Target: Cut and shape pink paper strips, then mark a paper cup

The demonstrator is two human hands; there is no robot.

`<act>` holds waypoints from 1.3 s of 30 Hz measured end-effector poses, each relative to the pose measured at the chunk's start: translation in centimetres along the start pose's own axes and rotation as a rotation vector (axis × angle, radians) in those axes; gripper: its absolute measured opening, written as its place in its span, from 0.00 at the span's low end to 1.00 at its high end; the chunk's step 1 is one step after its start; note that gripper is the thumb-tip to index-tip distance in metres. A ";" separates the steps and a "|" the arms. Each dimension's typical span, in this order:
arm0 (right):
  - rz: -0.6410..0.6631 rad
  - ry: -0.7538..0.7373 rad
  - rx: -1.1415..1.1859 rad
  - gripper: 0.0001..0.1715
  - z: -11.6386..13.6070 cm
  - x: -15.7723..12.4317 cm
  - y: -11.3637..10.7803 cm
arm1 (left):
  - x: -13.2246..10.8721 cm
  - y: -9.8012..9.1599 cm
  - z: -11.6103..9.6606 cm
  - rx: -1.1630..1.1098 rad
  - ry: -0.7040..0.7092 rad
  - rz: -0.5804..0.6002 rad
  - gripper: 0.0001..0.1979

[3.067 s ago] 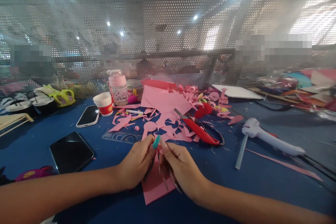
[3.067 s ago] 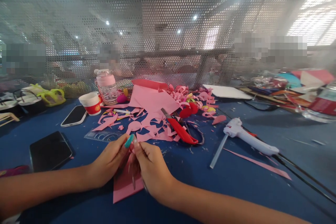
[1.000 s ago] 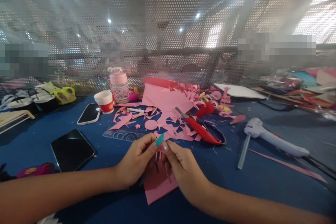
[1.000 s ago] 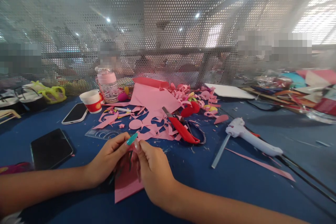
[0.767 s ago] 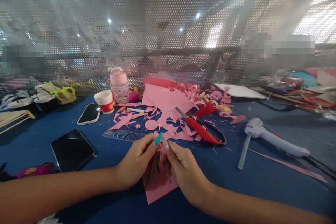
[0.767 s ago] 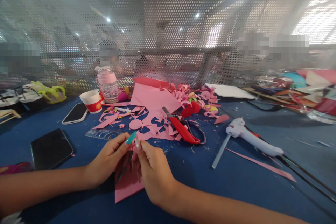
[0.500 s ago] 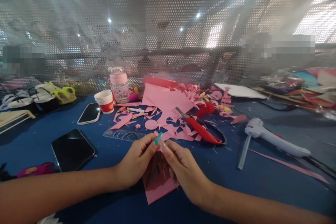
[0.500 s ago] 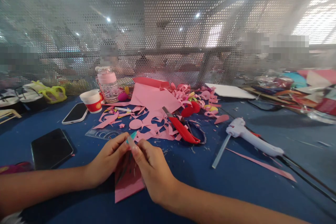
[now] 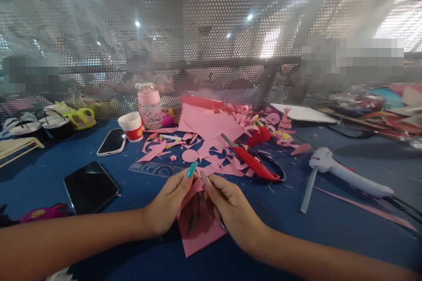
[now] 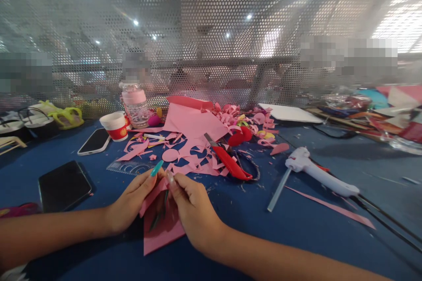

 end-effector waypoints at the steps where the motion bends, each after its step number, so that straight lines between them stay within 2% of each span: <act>1: -0.007 -0.002 0.001 0.22 0.0 0.0 -0.1 | 0.0 0.1 0.2 -0.009 -0.019 0.013 0.17; 7: -0.003 -0.012 0.011 0.22 0.0 0.1 0.0 | 0.0 0.1 0.2 0.119 0.011 0.039 0.17; 10: 0.023 -0.010 0.034 0.23 -0.1 0.1 0.3 | 0.0 0.1 0.7 0.203 -0.019 0.051 0.16; 17: 0.012 0.009 0.105 0.24 0.1 0.0 0.2 | 0.1 -0.4 0.3 0.367 0.024 -0.022 0.16; 22: 0.026 0.050 0.128 0.26 -0.5 0.0 0.5 | -0.1 -0.1 0.6 0.409 -0.022 0.000 0.16; 26: 0.029 0.046 0.129 0.26 -0.4 0.0 0.5 | -0.2 -0.1 0.4 0.463 0.024 0.000 0.16; 29: 0.031 0.029 0.101 0.26 -0.3 -0.1 0.4 | -0.2 0.0 0.4 0.407 0.022 0.011 0.16; 33: -0.030 0.028 0.078 0.24 -0.7 0.0 -0.1 | -0.2 0.3 0.3 0.259 0.010 0.049 0.19; 36: -0.066 0.027 0.089 0.23 -0.7 0.0 -0.4 | -0.1 0.5 1.0 0.259 -0.061 0.084 0.18; 39: -0.050 0.034 0.139 0.23 -0.5 0.0 -0.3 | 0.0 0.3 1.5 0.258 -0.099 0.069 0.17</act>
Point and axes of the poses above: each hand's wrist, its own x-axis towards the middle knuckle, its own y-axis out of the palm, z = x × y, the point moved 8 cm from there along x, towards the middle knuckle, and after that the axes turned 11 degrees about -x, right-handed, at the moved point
